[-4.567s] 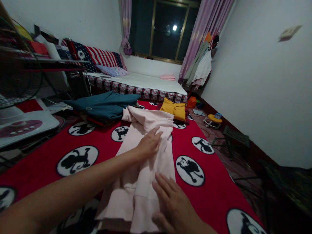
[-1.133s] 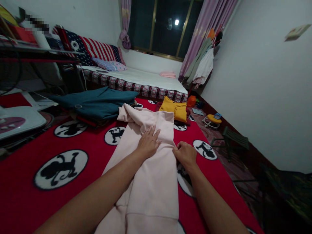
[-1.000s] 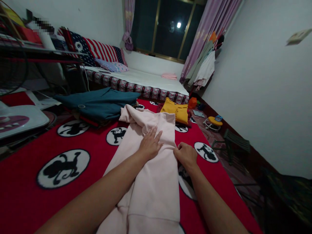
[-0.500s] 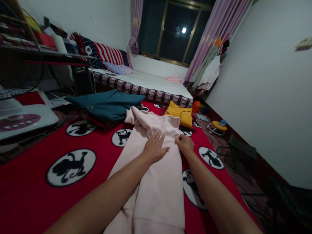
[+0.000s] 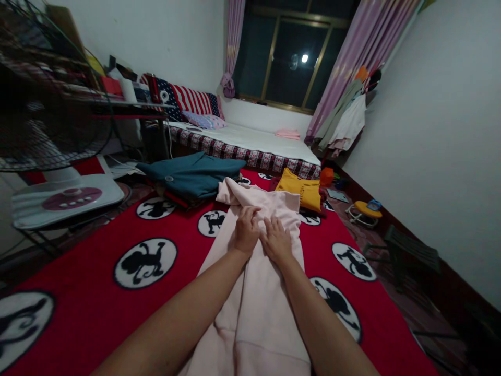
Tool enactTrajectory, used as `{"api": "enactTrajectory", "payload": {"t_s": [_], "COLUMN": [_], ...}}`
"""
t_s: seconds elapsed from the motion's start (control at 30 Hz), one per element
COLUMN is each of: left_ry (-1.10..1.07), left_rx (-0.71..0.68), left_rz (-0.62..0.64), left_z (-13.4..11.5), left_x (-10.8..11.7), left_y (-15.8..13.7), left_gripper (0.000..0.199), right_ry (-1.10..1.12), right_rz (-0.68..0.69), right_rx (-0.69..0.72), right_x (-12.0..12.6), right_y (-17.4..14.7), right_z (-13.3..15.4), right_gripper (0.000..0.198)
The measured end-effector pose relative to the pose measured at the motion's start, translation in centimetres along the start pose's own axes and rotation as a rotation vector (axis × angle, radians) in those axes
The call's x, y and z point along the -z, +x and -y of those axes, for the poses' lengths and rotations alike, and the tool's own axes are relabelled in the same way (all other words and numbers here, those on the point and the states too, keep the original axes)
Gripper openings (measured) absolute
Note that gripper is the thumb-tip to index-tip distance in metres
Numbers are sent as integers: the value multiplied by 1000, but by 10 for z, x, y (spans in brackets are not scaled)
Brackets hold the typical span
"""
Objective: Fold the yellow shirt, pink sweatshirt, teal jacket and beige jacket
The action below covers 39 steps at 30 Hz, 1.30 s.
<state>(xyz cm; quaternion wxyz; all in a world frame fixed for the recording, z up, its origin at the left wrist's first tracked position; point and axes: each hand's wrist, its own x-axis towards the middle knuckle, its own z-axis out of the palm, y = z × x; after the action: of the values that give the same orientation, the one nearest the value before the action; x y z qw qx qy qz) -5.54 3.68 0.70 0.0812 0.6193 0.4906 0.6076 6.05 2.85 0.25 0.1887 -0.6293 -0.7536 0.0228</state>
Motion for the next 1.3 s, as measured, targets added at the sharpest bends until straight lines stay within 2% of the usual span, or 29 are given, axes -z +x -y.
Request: {"api": "enactTrajectory", "payload": {"t_s": [0.07, 0.17, 0.23, 0.3, 0.4, 0.6, 0.73, 0.83, 1.0, 1.07, 1.13, 1.2, 1.27, 1.3], "left_ry": [74, 235, 422, 594, 704, 802, 863, 915, 984, 987, 977, 931, 802, 712], "left_rx": [89, 267, 362, 404, 391, 394, 338, 281, 113, 17, -123, -348, -637, -761], "left_rz": [-81, -189, -151, -39, 94, 213, 255, 247, 207, 198, 211, 292, 491, 643], "left_z": [6, 23, 36, 47, 56, 62, 54, 39, -2, -24, -49, -77, -102, -112], "left_x": [11, 31, 44, 55, 63, 61, 65, 77, 100, 99, 89, 74, 61, 57], "left_y": [8, 27, 40, 52, 67, 86, 98, 118, 171, 189, 196, 182, 146, 120], "left_gripper": [34, 38, 44, 44, 37, 26, 23, 21, 26, 28, 29, 31, 33, 28], "right_ry": [-67, -86, -83, -75, -64, -25, 59, 187, 472, 613, 770, 955, 1140, 1194], "right_rz": [54, 51, 38, 30, 28, 1, -22, -96, -252, -292, -367, -461, -516, -514], "right_rx": [-2, -24, -28, -33, -38, -43, -47, -70, -112, -140, -189, -262, -348, -379], "right_x": [-3, -4, -4, -4, -4, -4, -2, -3, -9, -10, -9, -7, -3, -1], "right_y": [-2, -3, -3, -3, -3, -5, -6, -5, -2, -2, -1, 0, 2, 2], "right_z": [1, 1, 1, 2, 2, 1, -2, -7, -16, -18, -20, -25, -31, -35], "right_gripper": [54, 55, 55, 55, 55, 53, 50, 49, 44, 44, 47, 51, 57, 60]}}
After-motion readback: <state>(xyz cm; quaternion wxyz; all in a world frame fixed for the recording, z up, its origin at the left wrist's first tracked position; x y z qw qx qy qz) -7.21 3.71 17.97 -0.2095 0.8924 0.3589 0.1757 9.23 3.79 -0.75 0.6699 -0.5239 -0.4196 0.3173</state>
